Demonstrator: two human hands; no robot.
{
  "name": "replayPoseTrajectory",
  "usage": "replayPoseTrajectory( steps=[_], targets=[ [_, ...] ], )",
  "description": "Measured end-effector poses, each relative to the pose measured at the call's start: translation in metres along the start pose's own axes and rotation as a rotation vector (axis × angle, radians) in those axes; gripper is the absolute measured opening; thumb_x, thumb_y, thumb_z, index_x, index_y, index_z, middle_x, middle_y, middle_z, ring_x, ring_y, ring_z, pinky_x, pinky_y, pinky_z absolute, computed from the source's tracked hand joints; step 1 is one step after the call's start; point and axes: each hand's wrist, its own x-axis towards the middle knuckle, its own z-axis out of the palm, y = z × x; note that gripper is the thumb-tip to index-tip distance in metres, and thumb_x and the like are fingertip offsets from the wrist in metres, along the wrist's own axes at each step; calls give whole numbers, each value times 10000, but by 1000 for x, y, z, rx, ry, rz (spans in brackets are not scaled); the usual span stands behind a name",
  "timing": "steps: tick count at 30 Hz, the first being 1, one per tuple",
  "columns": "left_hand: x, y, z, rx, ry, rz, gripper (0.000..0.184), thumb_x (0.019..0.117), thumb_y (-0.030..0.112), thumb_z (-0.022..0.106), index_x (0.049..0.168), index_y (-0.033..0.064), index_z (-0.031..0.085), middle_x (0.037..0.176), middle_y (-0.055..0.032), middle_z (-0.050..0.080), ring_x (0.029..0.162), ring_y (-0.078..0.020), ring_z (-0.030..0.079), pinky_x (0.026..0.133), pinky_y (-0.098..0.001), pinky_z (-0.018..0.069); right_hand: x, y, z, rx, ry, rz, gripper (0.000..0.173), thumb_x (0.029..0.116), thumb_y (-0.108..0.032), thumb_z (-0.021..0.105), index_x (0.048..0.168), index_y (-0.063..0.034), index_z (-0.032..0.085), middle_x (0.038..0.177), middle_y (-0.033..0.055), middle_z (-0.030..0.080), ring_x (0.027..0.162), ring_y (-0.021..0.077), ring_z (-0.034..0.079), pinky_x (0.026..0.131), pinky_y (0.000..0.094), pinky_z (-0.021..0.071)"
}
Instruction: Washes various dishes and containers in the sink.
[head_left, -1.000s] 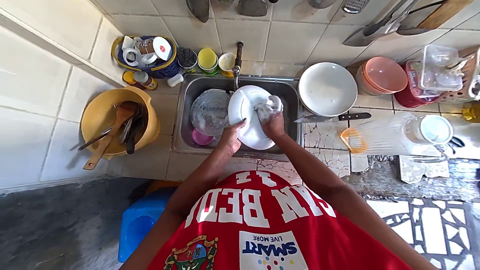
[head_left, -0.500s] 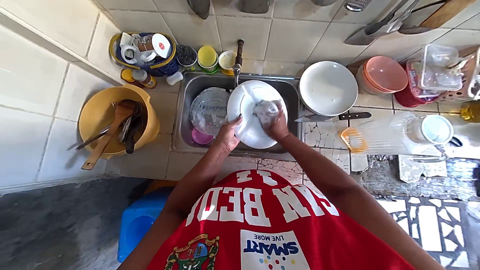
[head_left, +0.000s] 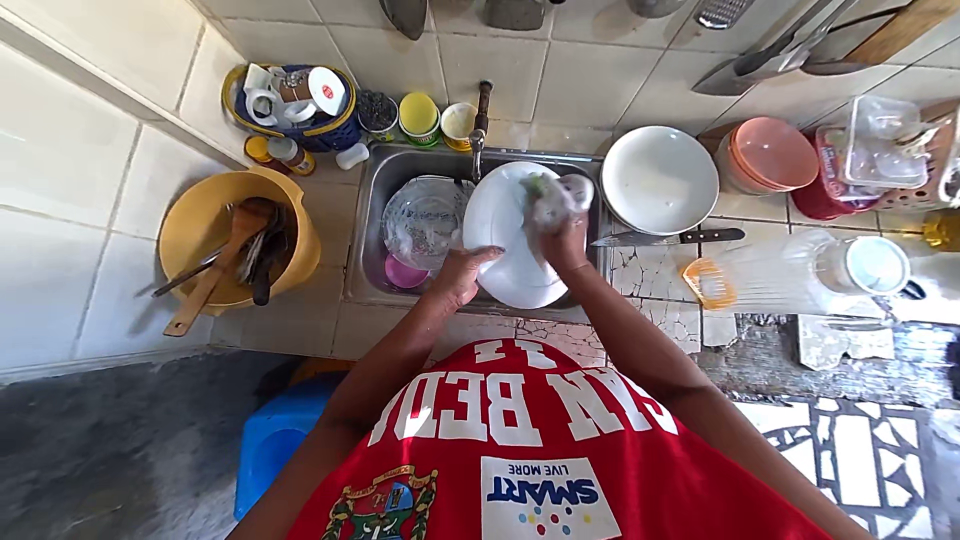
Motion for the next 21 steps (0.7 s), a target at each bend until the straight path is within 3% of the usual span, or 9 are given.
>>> replayPoseTrajectory(
  steps=[2,4,7,10,13,15,18,21],
  targets=[
    [0,-4,6,39,-25,25,385,912,-62,658,1273,2,539,1105,-112,696,993,-201,697,887,-407,597,-8,-16,16,-49,-55,-98,411,966,-247,647,1316,-33,679,1296,237,646,1242,393,594,1055,509,493],
    [1,-9,6,109,-54,82,431,887,-76,682,1287,-3,540,1146,-105,685,1041,-185,681,929,-392,582,-3,-23,27,-63,-65,-96,387,995,-231,605,1297,-2,684,1280,239,660,1225,402,608,1049,508,497],
    [6,-13,2,218,-86,153,508,825,-101,728,1289,-33,533,1174,-133,673,1072,-192,677,946,-385,582,25,-28,33,-28,-63,-64,353,996,-214,590,1247,7,704,1240,240,689,1233,408,613,1074,538,471],
    [-2,-9,2,211,-62,125,462,853,-50,719,1285,8,564,1163,-107,685,1052,-187,679,928,-397,582,28,-29,46,-73,-54,-160,333,995,-225,592,1249,-53,721,1257,190,692,1248,374,603,1081,514,467],
    [3,-6,-12,74,84,59,360,881,-15,698,1224,14,593,1084,-107,700,974,-206,686,859,-428,589,7,-16,54,-77,-234,-263,351,995,-148,564,1299,-22,688,1321,178,681,1294,348,600,1123,506,454],
    [3,-1,-38,63,194,5,382,882,5,722,1239,-3,585,1101,-135,691,983,-235,682,854,-446,586,3,-9,57,-22,-438,-217,327,999,-134,564,1266,-5,702,1265,193,703,1244,348,636,1101,508,480],
    [0,6,-82,-11,285,-77,395,964,81,680,1329,8,548,1187,-144,676,1046,-238,673,897,-430,574,41,-24,64,31,-628,-72,344,986,-150,616,1275,26,680,1235,255,696,1182,405,661,1056,583,491],
    [-5,4,-115,-154,367,-126,453,1043,239,591,1438,52,471,1262,-162,659,1112,-256,676,926,-438,583,114,-55,96,-99,-476,-109,345,1006,-202,574,1278,-6,654,1239,236,682,1134,410,674,972,590,533]
  ],
)
